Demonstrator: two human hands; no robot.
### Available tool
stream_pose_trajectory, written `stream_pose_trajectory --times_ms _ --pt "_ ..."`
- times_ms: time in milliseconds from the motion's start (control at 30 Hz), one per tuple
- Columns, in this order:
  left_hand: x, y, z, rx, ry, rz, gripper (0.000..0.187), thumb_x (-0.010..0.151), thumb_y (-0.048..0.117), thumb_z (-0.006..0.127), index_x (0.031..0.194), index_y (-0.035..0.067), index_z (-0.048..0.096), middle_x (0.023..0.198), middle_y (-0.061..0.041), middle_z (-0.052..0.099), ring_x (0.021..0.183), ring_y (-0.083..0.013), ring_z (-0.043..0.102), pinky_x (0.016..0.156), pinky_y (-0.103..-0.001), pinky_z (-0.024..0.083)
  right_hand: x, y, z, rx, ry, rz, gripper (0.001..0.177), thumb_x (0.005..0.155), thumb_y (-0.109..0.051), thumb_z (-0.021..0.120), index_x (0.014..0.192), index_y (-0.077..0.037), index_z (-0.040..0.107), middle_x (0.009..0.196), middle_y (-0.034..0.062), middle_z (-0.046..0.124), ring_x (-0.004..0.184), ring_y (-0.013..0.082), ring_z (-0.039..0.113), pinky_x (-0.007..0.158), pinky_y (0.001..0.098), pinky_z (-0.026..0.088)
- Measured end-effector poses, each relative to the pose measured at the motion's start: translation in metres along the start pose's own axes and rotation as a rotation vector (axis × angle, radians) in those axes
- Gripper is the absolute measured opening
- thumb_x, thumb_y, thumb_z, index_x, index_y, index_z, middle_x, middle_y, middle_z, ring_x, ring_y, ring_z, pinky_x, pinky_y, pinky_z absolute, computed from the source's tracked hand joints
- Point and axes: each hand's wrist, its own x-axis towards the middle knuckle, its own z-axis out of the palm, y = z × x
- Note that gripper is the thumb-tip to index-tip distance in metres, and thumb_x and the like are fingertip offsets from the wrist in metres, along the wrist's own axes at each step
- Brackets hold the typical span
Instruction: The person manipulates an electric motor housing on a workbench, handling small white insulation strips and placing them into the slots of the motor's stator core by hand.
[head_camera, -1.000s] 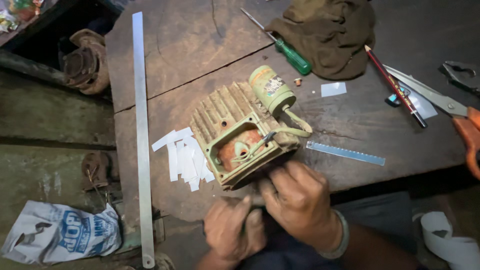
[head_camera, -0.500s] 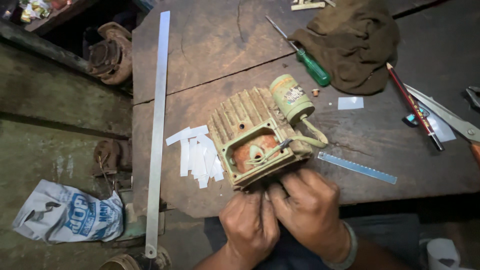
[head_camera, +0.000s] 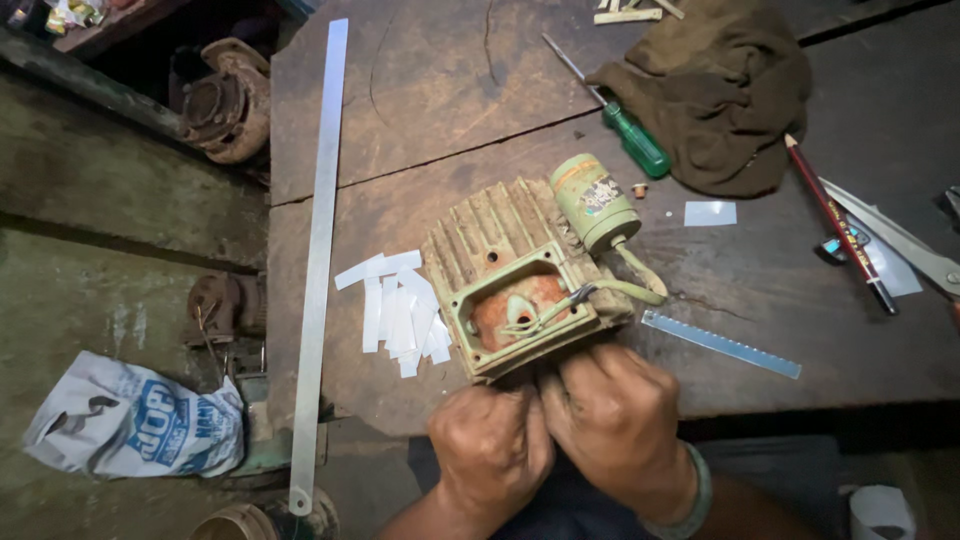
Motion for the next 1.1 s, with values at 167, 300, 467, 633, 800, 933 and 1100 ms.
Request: stream_pose_trajectory --times_ms 167,300,467,633,800,933,1100 --pt "0.001 0.001 0.0 0.0 -0.002 -0.02 0.013 0.077 0.003 0.075 0.074 0.007 0.063 0.061 -0.011 0.055 0.054 -0.0334 0.056 0.051 -0.045 0.044 0.0 0.002 0.0 -0.01 0.017 -0.007 0.014 0.073 -0.006 0.078 0.075 -0.005 0.064 0.068 0.0138 0.058 0.061 0.0354 0.06 0.055 0.0462 0.049" --pt "0.0 0.001 0.003 -0.02 -0.004 -0.001 0.009 0.078 0.0 0.072 0.08 0.005 0.066 0.062 -0.011 0.055 0.055 -0.0328 0.056 0.052 -0.045 0.043 0.001 -0.002 0.001 -0.066 0.104 0.037 0.015 0.072 -0.006 0.078 0.073 -0.006 0.062 0.07 0.0144 0.057 0.065 0.0368 0.06 0.06 0.0469 0.05" --pt "-0.006 -0.003 0.008 0.017 -0.018 0.018 0.009 0.077 0.001 0.07 0.078 0.007 0.063 0.062 -0.012 0.054 0.056 -0.0336 0.055 0.054 -0.046 0.043 0.002 -0.001 0.0 -0.032 0.092 -0.002 0.014 0.073 -0.005 0.077 0.076 -0.005 0.063 0.073 0.0145 0.057 0.068 0.0374 0.06 0.064 0.0475 0.051" --pt "-0.009 -0.005 0.012 0.045 -0.027 0.035 0.008 0.076 0.003 0.067 0.076 0.007 0.06 0.063 -0.013 0.052 0.058 -0.0361 0.054 0.055 -0.048 0.043 0.0 0.004 0.0 -0.032 0.063 -0.021 0.022 0.07 -0.007 0.078 0.067 -0.007 0.057 0.066 0.0126 0.053 0.063 0.0353 0.058 0.059 0.0471 0.049" --pt "-0.011 -0.003 0.015 0.069 -0.008 0.011 0.008 0.078 0.003 0.067 0.075 0.007 0.061 0.062 -0.013 0.052 0.056 -0.036 0.053 0.054 -0.047 0.042 0.0 0.005 0.001 -0.012 0.067 -0.014 0.021 0.07 -0.008 0.079 0.069 -0.008 0.058 0.066 0.0116 0.055 0.062 0.034 0.058 0.057 0.0456 0.049" --pt "-0.009 -0.001 0.016 0.04 0.01 0.019 0.005 0.078 0.002 0.064 0.076 0.004 0.06 0.065 -0.015 0.054 0.059 -0.0364 0.054 0.055 -0.047 0.043 0.001 0.004 -0.002 0.014 0.071 -0.016 0.019 0.071 -0.008 0.078 0.073 -0.006 0.059 0.07 0.0131 0.057 0.065 0.0349 0.06 0.06 0.045 0.051" --pt "-0.007 0.001 0.015 0.05 0.007 0.016 0.005 0.075 0.001 0.064 0.074 0.003 0.059 0.062 -0.016 0.051 0.057 -0.0375 0.053 0.053 -0.048 0.041 0.001 0.003 -0.003 0.025 0.07 -0.006 0.019 0.073 -0.008 0.077 0.073 -0.006 0.058 0.069 0.0135 0.056 0.065 0.0355 0.06 0.061 0.0452 0.051"
